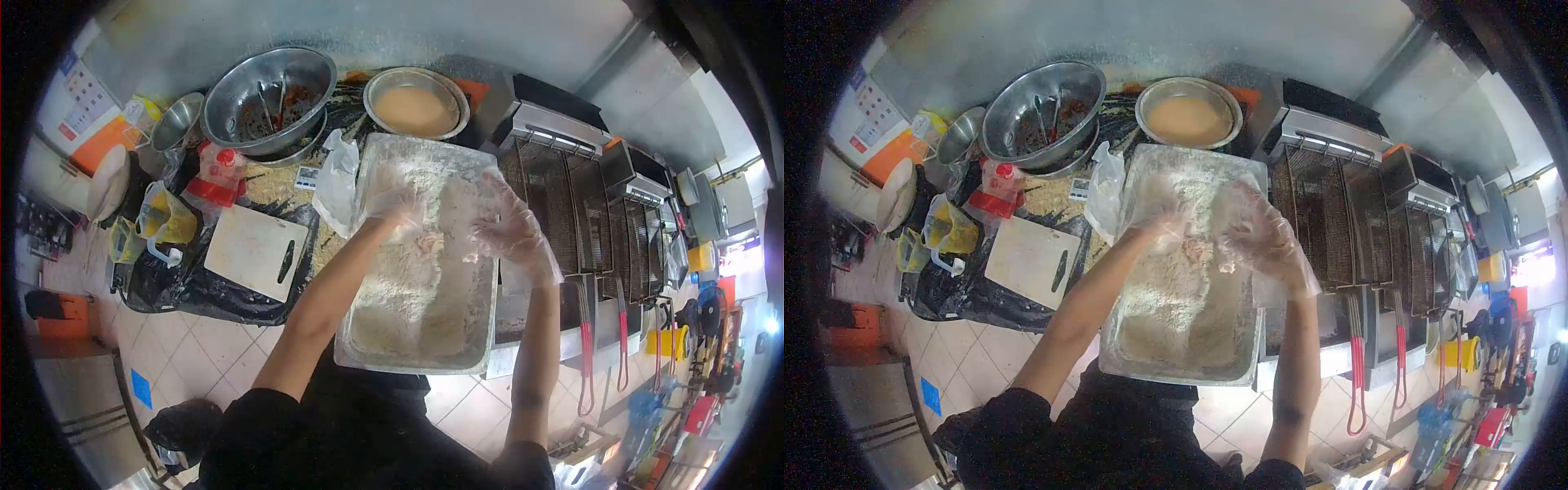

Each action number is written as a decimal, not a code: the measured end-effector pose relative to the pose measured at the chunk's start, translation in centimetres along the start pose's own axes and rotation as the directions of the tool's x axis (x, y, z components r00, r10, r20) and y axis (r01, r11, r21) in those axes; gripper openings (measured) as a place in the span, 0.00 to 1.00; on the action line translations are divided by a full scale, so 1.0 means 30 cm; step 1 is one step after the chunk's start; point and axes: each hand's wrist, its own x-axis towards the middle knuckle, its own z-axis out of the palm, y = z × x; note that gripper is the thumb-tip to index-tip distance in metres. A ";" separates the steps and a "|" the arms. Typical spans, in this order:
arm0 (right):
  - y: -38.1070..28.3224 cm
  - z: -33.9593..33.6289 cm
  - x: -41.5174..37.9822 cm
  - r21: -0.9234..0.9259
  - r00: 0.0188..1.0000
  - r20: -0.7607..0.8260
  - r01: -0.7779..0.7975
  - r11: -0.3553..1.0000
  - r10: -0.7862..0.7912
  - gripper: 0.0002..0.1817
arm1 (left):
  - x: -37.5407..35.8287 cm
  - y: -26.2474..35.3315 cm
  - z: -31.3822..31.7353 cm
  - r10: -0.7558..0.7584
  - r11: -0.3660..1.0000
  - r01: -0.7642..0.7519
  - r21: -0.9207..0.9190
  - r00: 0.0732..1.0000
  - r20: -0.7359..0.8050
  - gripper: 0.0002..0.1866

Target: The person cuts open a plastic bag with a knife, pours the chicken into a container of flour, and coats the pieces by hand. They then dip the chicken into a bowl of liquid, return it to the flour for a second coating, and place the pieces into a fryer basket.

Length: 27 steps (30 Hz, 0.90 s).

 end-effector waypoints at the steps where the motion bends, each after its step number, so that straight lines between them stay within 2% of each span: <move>1: 0.031 0.001 0.003 0.089 1.000 -0.011 0.008 0.996 -0.007 0.36 | -0.029 0.039 -0.086 0.035 0.980 -0.016 -0.197 0.995 0.093 0.21; 3: 0.126 0.002 0.000 0.132 1.000 -0.006 -0.007 0.991 0.008 0.34 | -0.072 0.082 -0.191 0.084 0.922 -0.007 -0.386 0.980 0.183 0.23; 4: 0.187 0.013 -0.005 0.054 0.999 0.017 -0.041 0.998 0.040 0.33 | -0.084 0.081 -0.220 0.126 0.964 -0.099 -0.248 0.987 0.097 0.24; 6: 0.355 0.081 -0.014 -0.213 0.984 0.096 -0.128 0.969 0.151 0.31 | -0.191 0.211 -0.451 -0.022 0.986 0.062 -0.152 0.968 0.251 0.27; 7: 0.459 0.143 -0.019 -0.348 0.973 0.123 -0.143 0.927 0.197 0.30 | -0.218 0.223 -0.438 -0.192 0.963 0.250 -0.104 0.902 0.386 0.27; 8: 0.585 0.236 -0.030 -0.466 0.971 0.117 -0.133 0.875 0.210 0.29 | -0.245 0.232 -0.424 -0.350 0.907 0.420 -0.030 0.791 0.503 0.27; 10: 0.847 0.474 -0.045 -0.574 0.995 -0.021 -0.088 0.814 0.093 0.28 | -0.343 0.197 -0.209 -0.349 0.888 0.439 -0.136 0.837 0.421 0.26; 11: 0.927 0.562 -0.051 -0.530 0.994 -0.112 -0.063 0.845 0.004 0.27 | -0.307 0.169 -0.086 -0.347 0.889 0.435 -0.141 0.844 0.409 0.26; 12: 1.011 0.610 -0.044 -0.416 0.987 -0.154 -0.016 0.909 -0.054 0.26 | -0.309 0.152 0.064 -0.384 0.890 0.452 -0.066 0.818 0.428 0.24; 13: 1.090 0.615 -0.032 -0.230 0.980 -0.172 0.059 0.971 -0.101 0.26 | -0.331 0.156 0.087 -0.400 0.890 0.456 -0.027 0.806 0.436 0.24; 14: 1.141 0.592 -0.022 -0.128 0.967 -0.201 0.132 0.983 -0.156 0.25 | -0.355 0.162 0.106 -0.416 0.889 0.459 0.012 0.794 0.444 0.23; 15: 1.161 0.551 -0.014 -0.089 0.951 -0.229 0.193 0.977 -0.209 0.25 | -0.366 0.184 0.006 -0.389 0.796 0.497 -0.344 0.857 0.338 0.21; 16: 1.097 0.494 0.002 -0.160 0.939 -0.245 0.208 0.965 -0.243 0.26 | -0.393 0.222 -0.100 -0.399 0.609 0.446 -0.657 0.887 0.232 0.20; 17: 1.015 0.436 0.015 -0.229 0.927 -0.253 0.220 0.948 -0.277 0.27 | -0.403 0.277 -0.226 -0.403 0.604 0.449 -0.659 0.885 0.234 0.20; 19: 0.875 0.347 0.036 -0.362 0.900 -0.267 0.237 0.902 -0.344 0.29 | -0.379 0.354 -0.436 -0.316 0.626 0.367 -0.688 0.926 0.207 0.21; 20: 0.853 0.340 0.036 -0.395 0.892 -0.273 0.237 0.888 -0.360 0.29 | -0.326 0.326 -0.425 -0.313 0.628 0.366 -0.687 0.927 0.207 0.21; 21: 0.831 0.332 0.035 -0.428 0.883 -0.279 0.236 0.872 -0.376 0.30 | -0.290 0.286 -0.373 -0.304 0.695 0.367 -0.619 0.929 0.209 0.20; 23: 0.800 0.355 0.041 -0.492 0.905 -0.336 0.067 0.868 -0.261 0.28 | -0.194 0.162 -0.173 -0.219 0.940 0.268 -0.213 0.948 0.229 0.19; 24: 0.784 0.379 0.049 -0.519 0.908 -0.365 -0.015 0.855 -0.206 0.27 | -0.150 0.101 -0.052 -0.173 0.982 0.186 -0.042 0.959 0.224 0.19; 25: 0.761 0.408 0.075 -0.541 0.904 -0.396 -0.091 0.836 -0.158 0.26 | -0.115 0.052 0.064 -0.127 0.991 0.121 0.050 0.977 0.173 0.18; 26: 0.735 0.430 0.120 -0.561 0.896 -0.429 -0.160 0.812 -0.119 0.26 | -0.072 0.007 0.167 -0.081 0.995 0.074 0.072 0.992 0.101 0.18; 27: 0.711 0.451 0.166 -0.577 0.883 -0.462 -0.230 0.784 -0.081 0.25 | -0.031 -0.046 0.225 -0.040 0.997 0.044 -0.066 0.998 0.055 0.18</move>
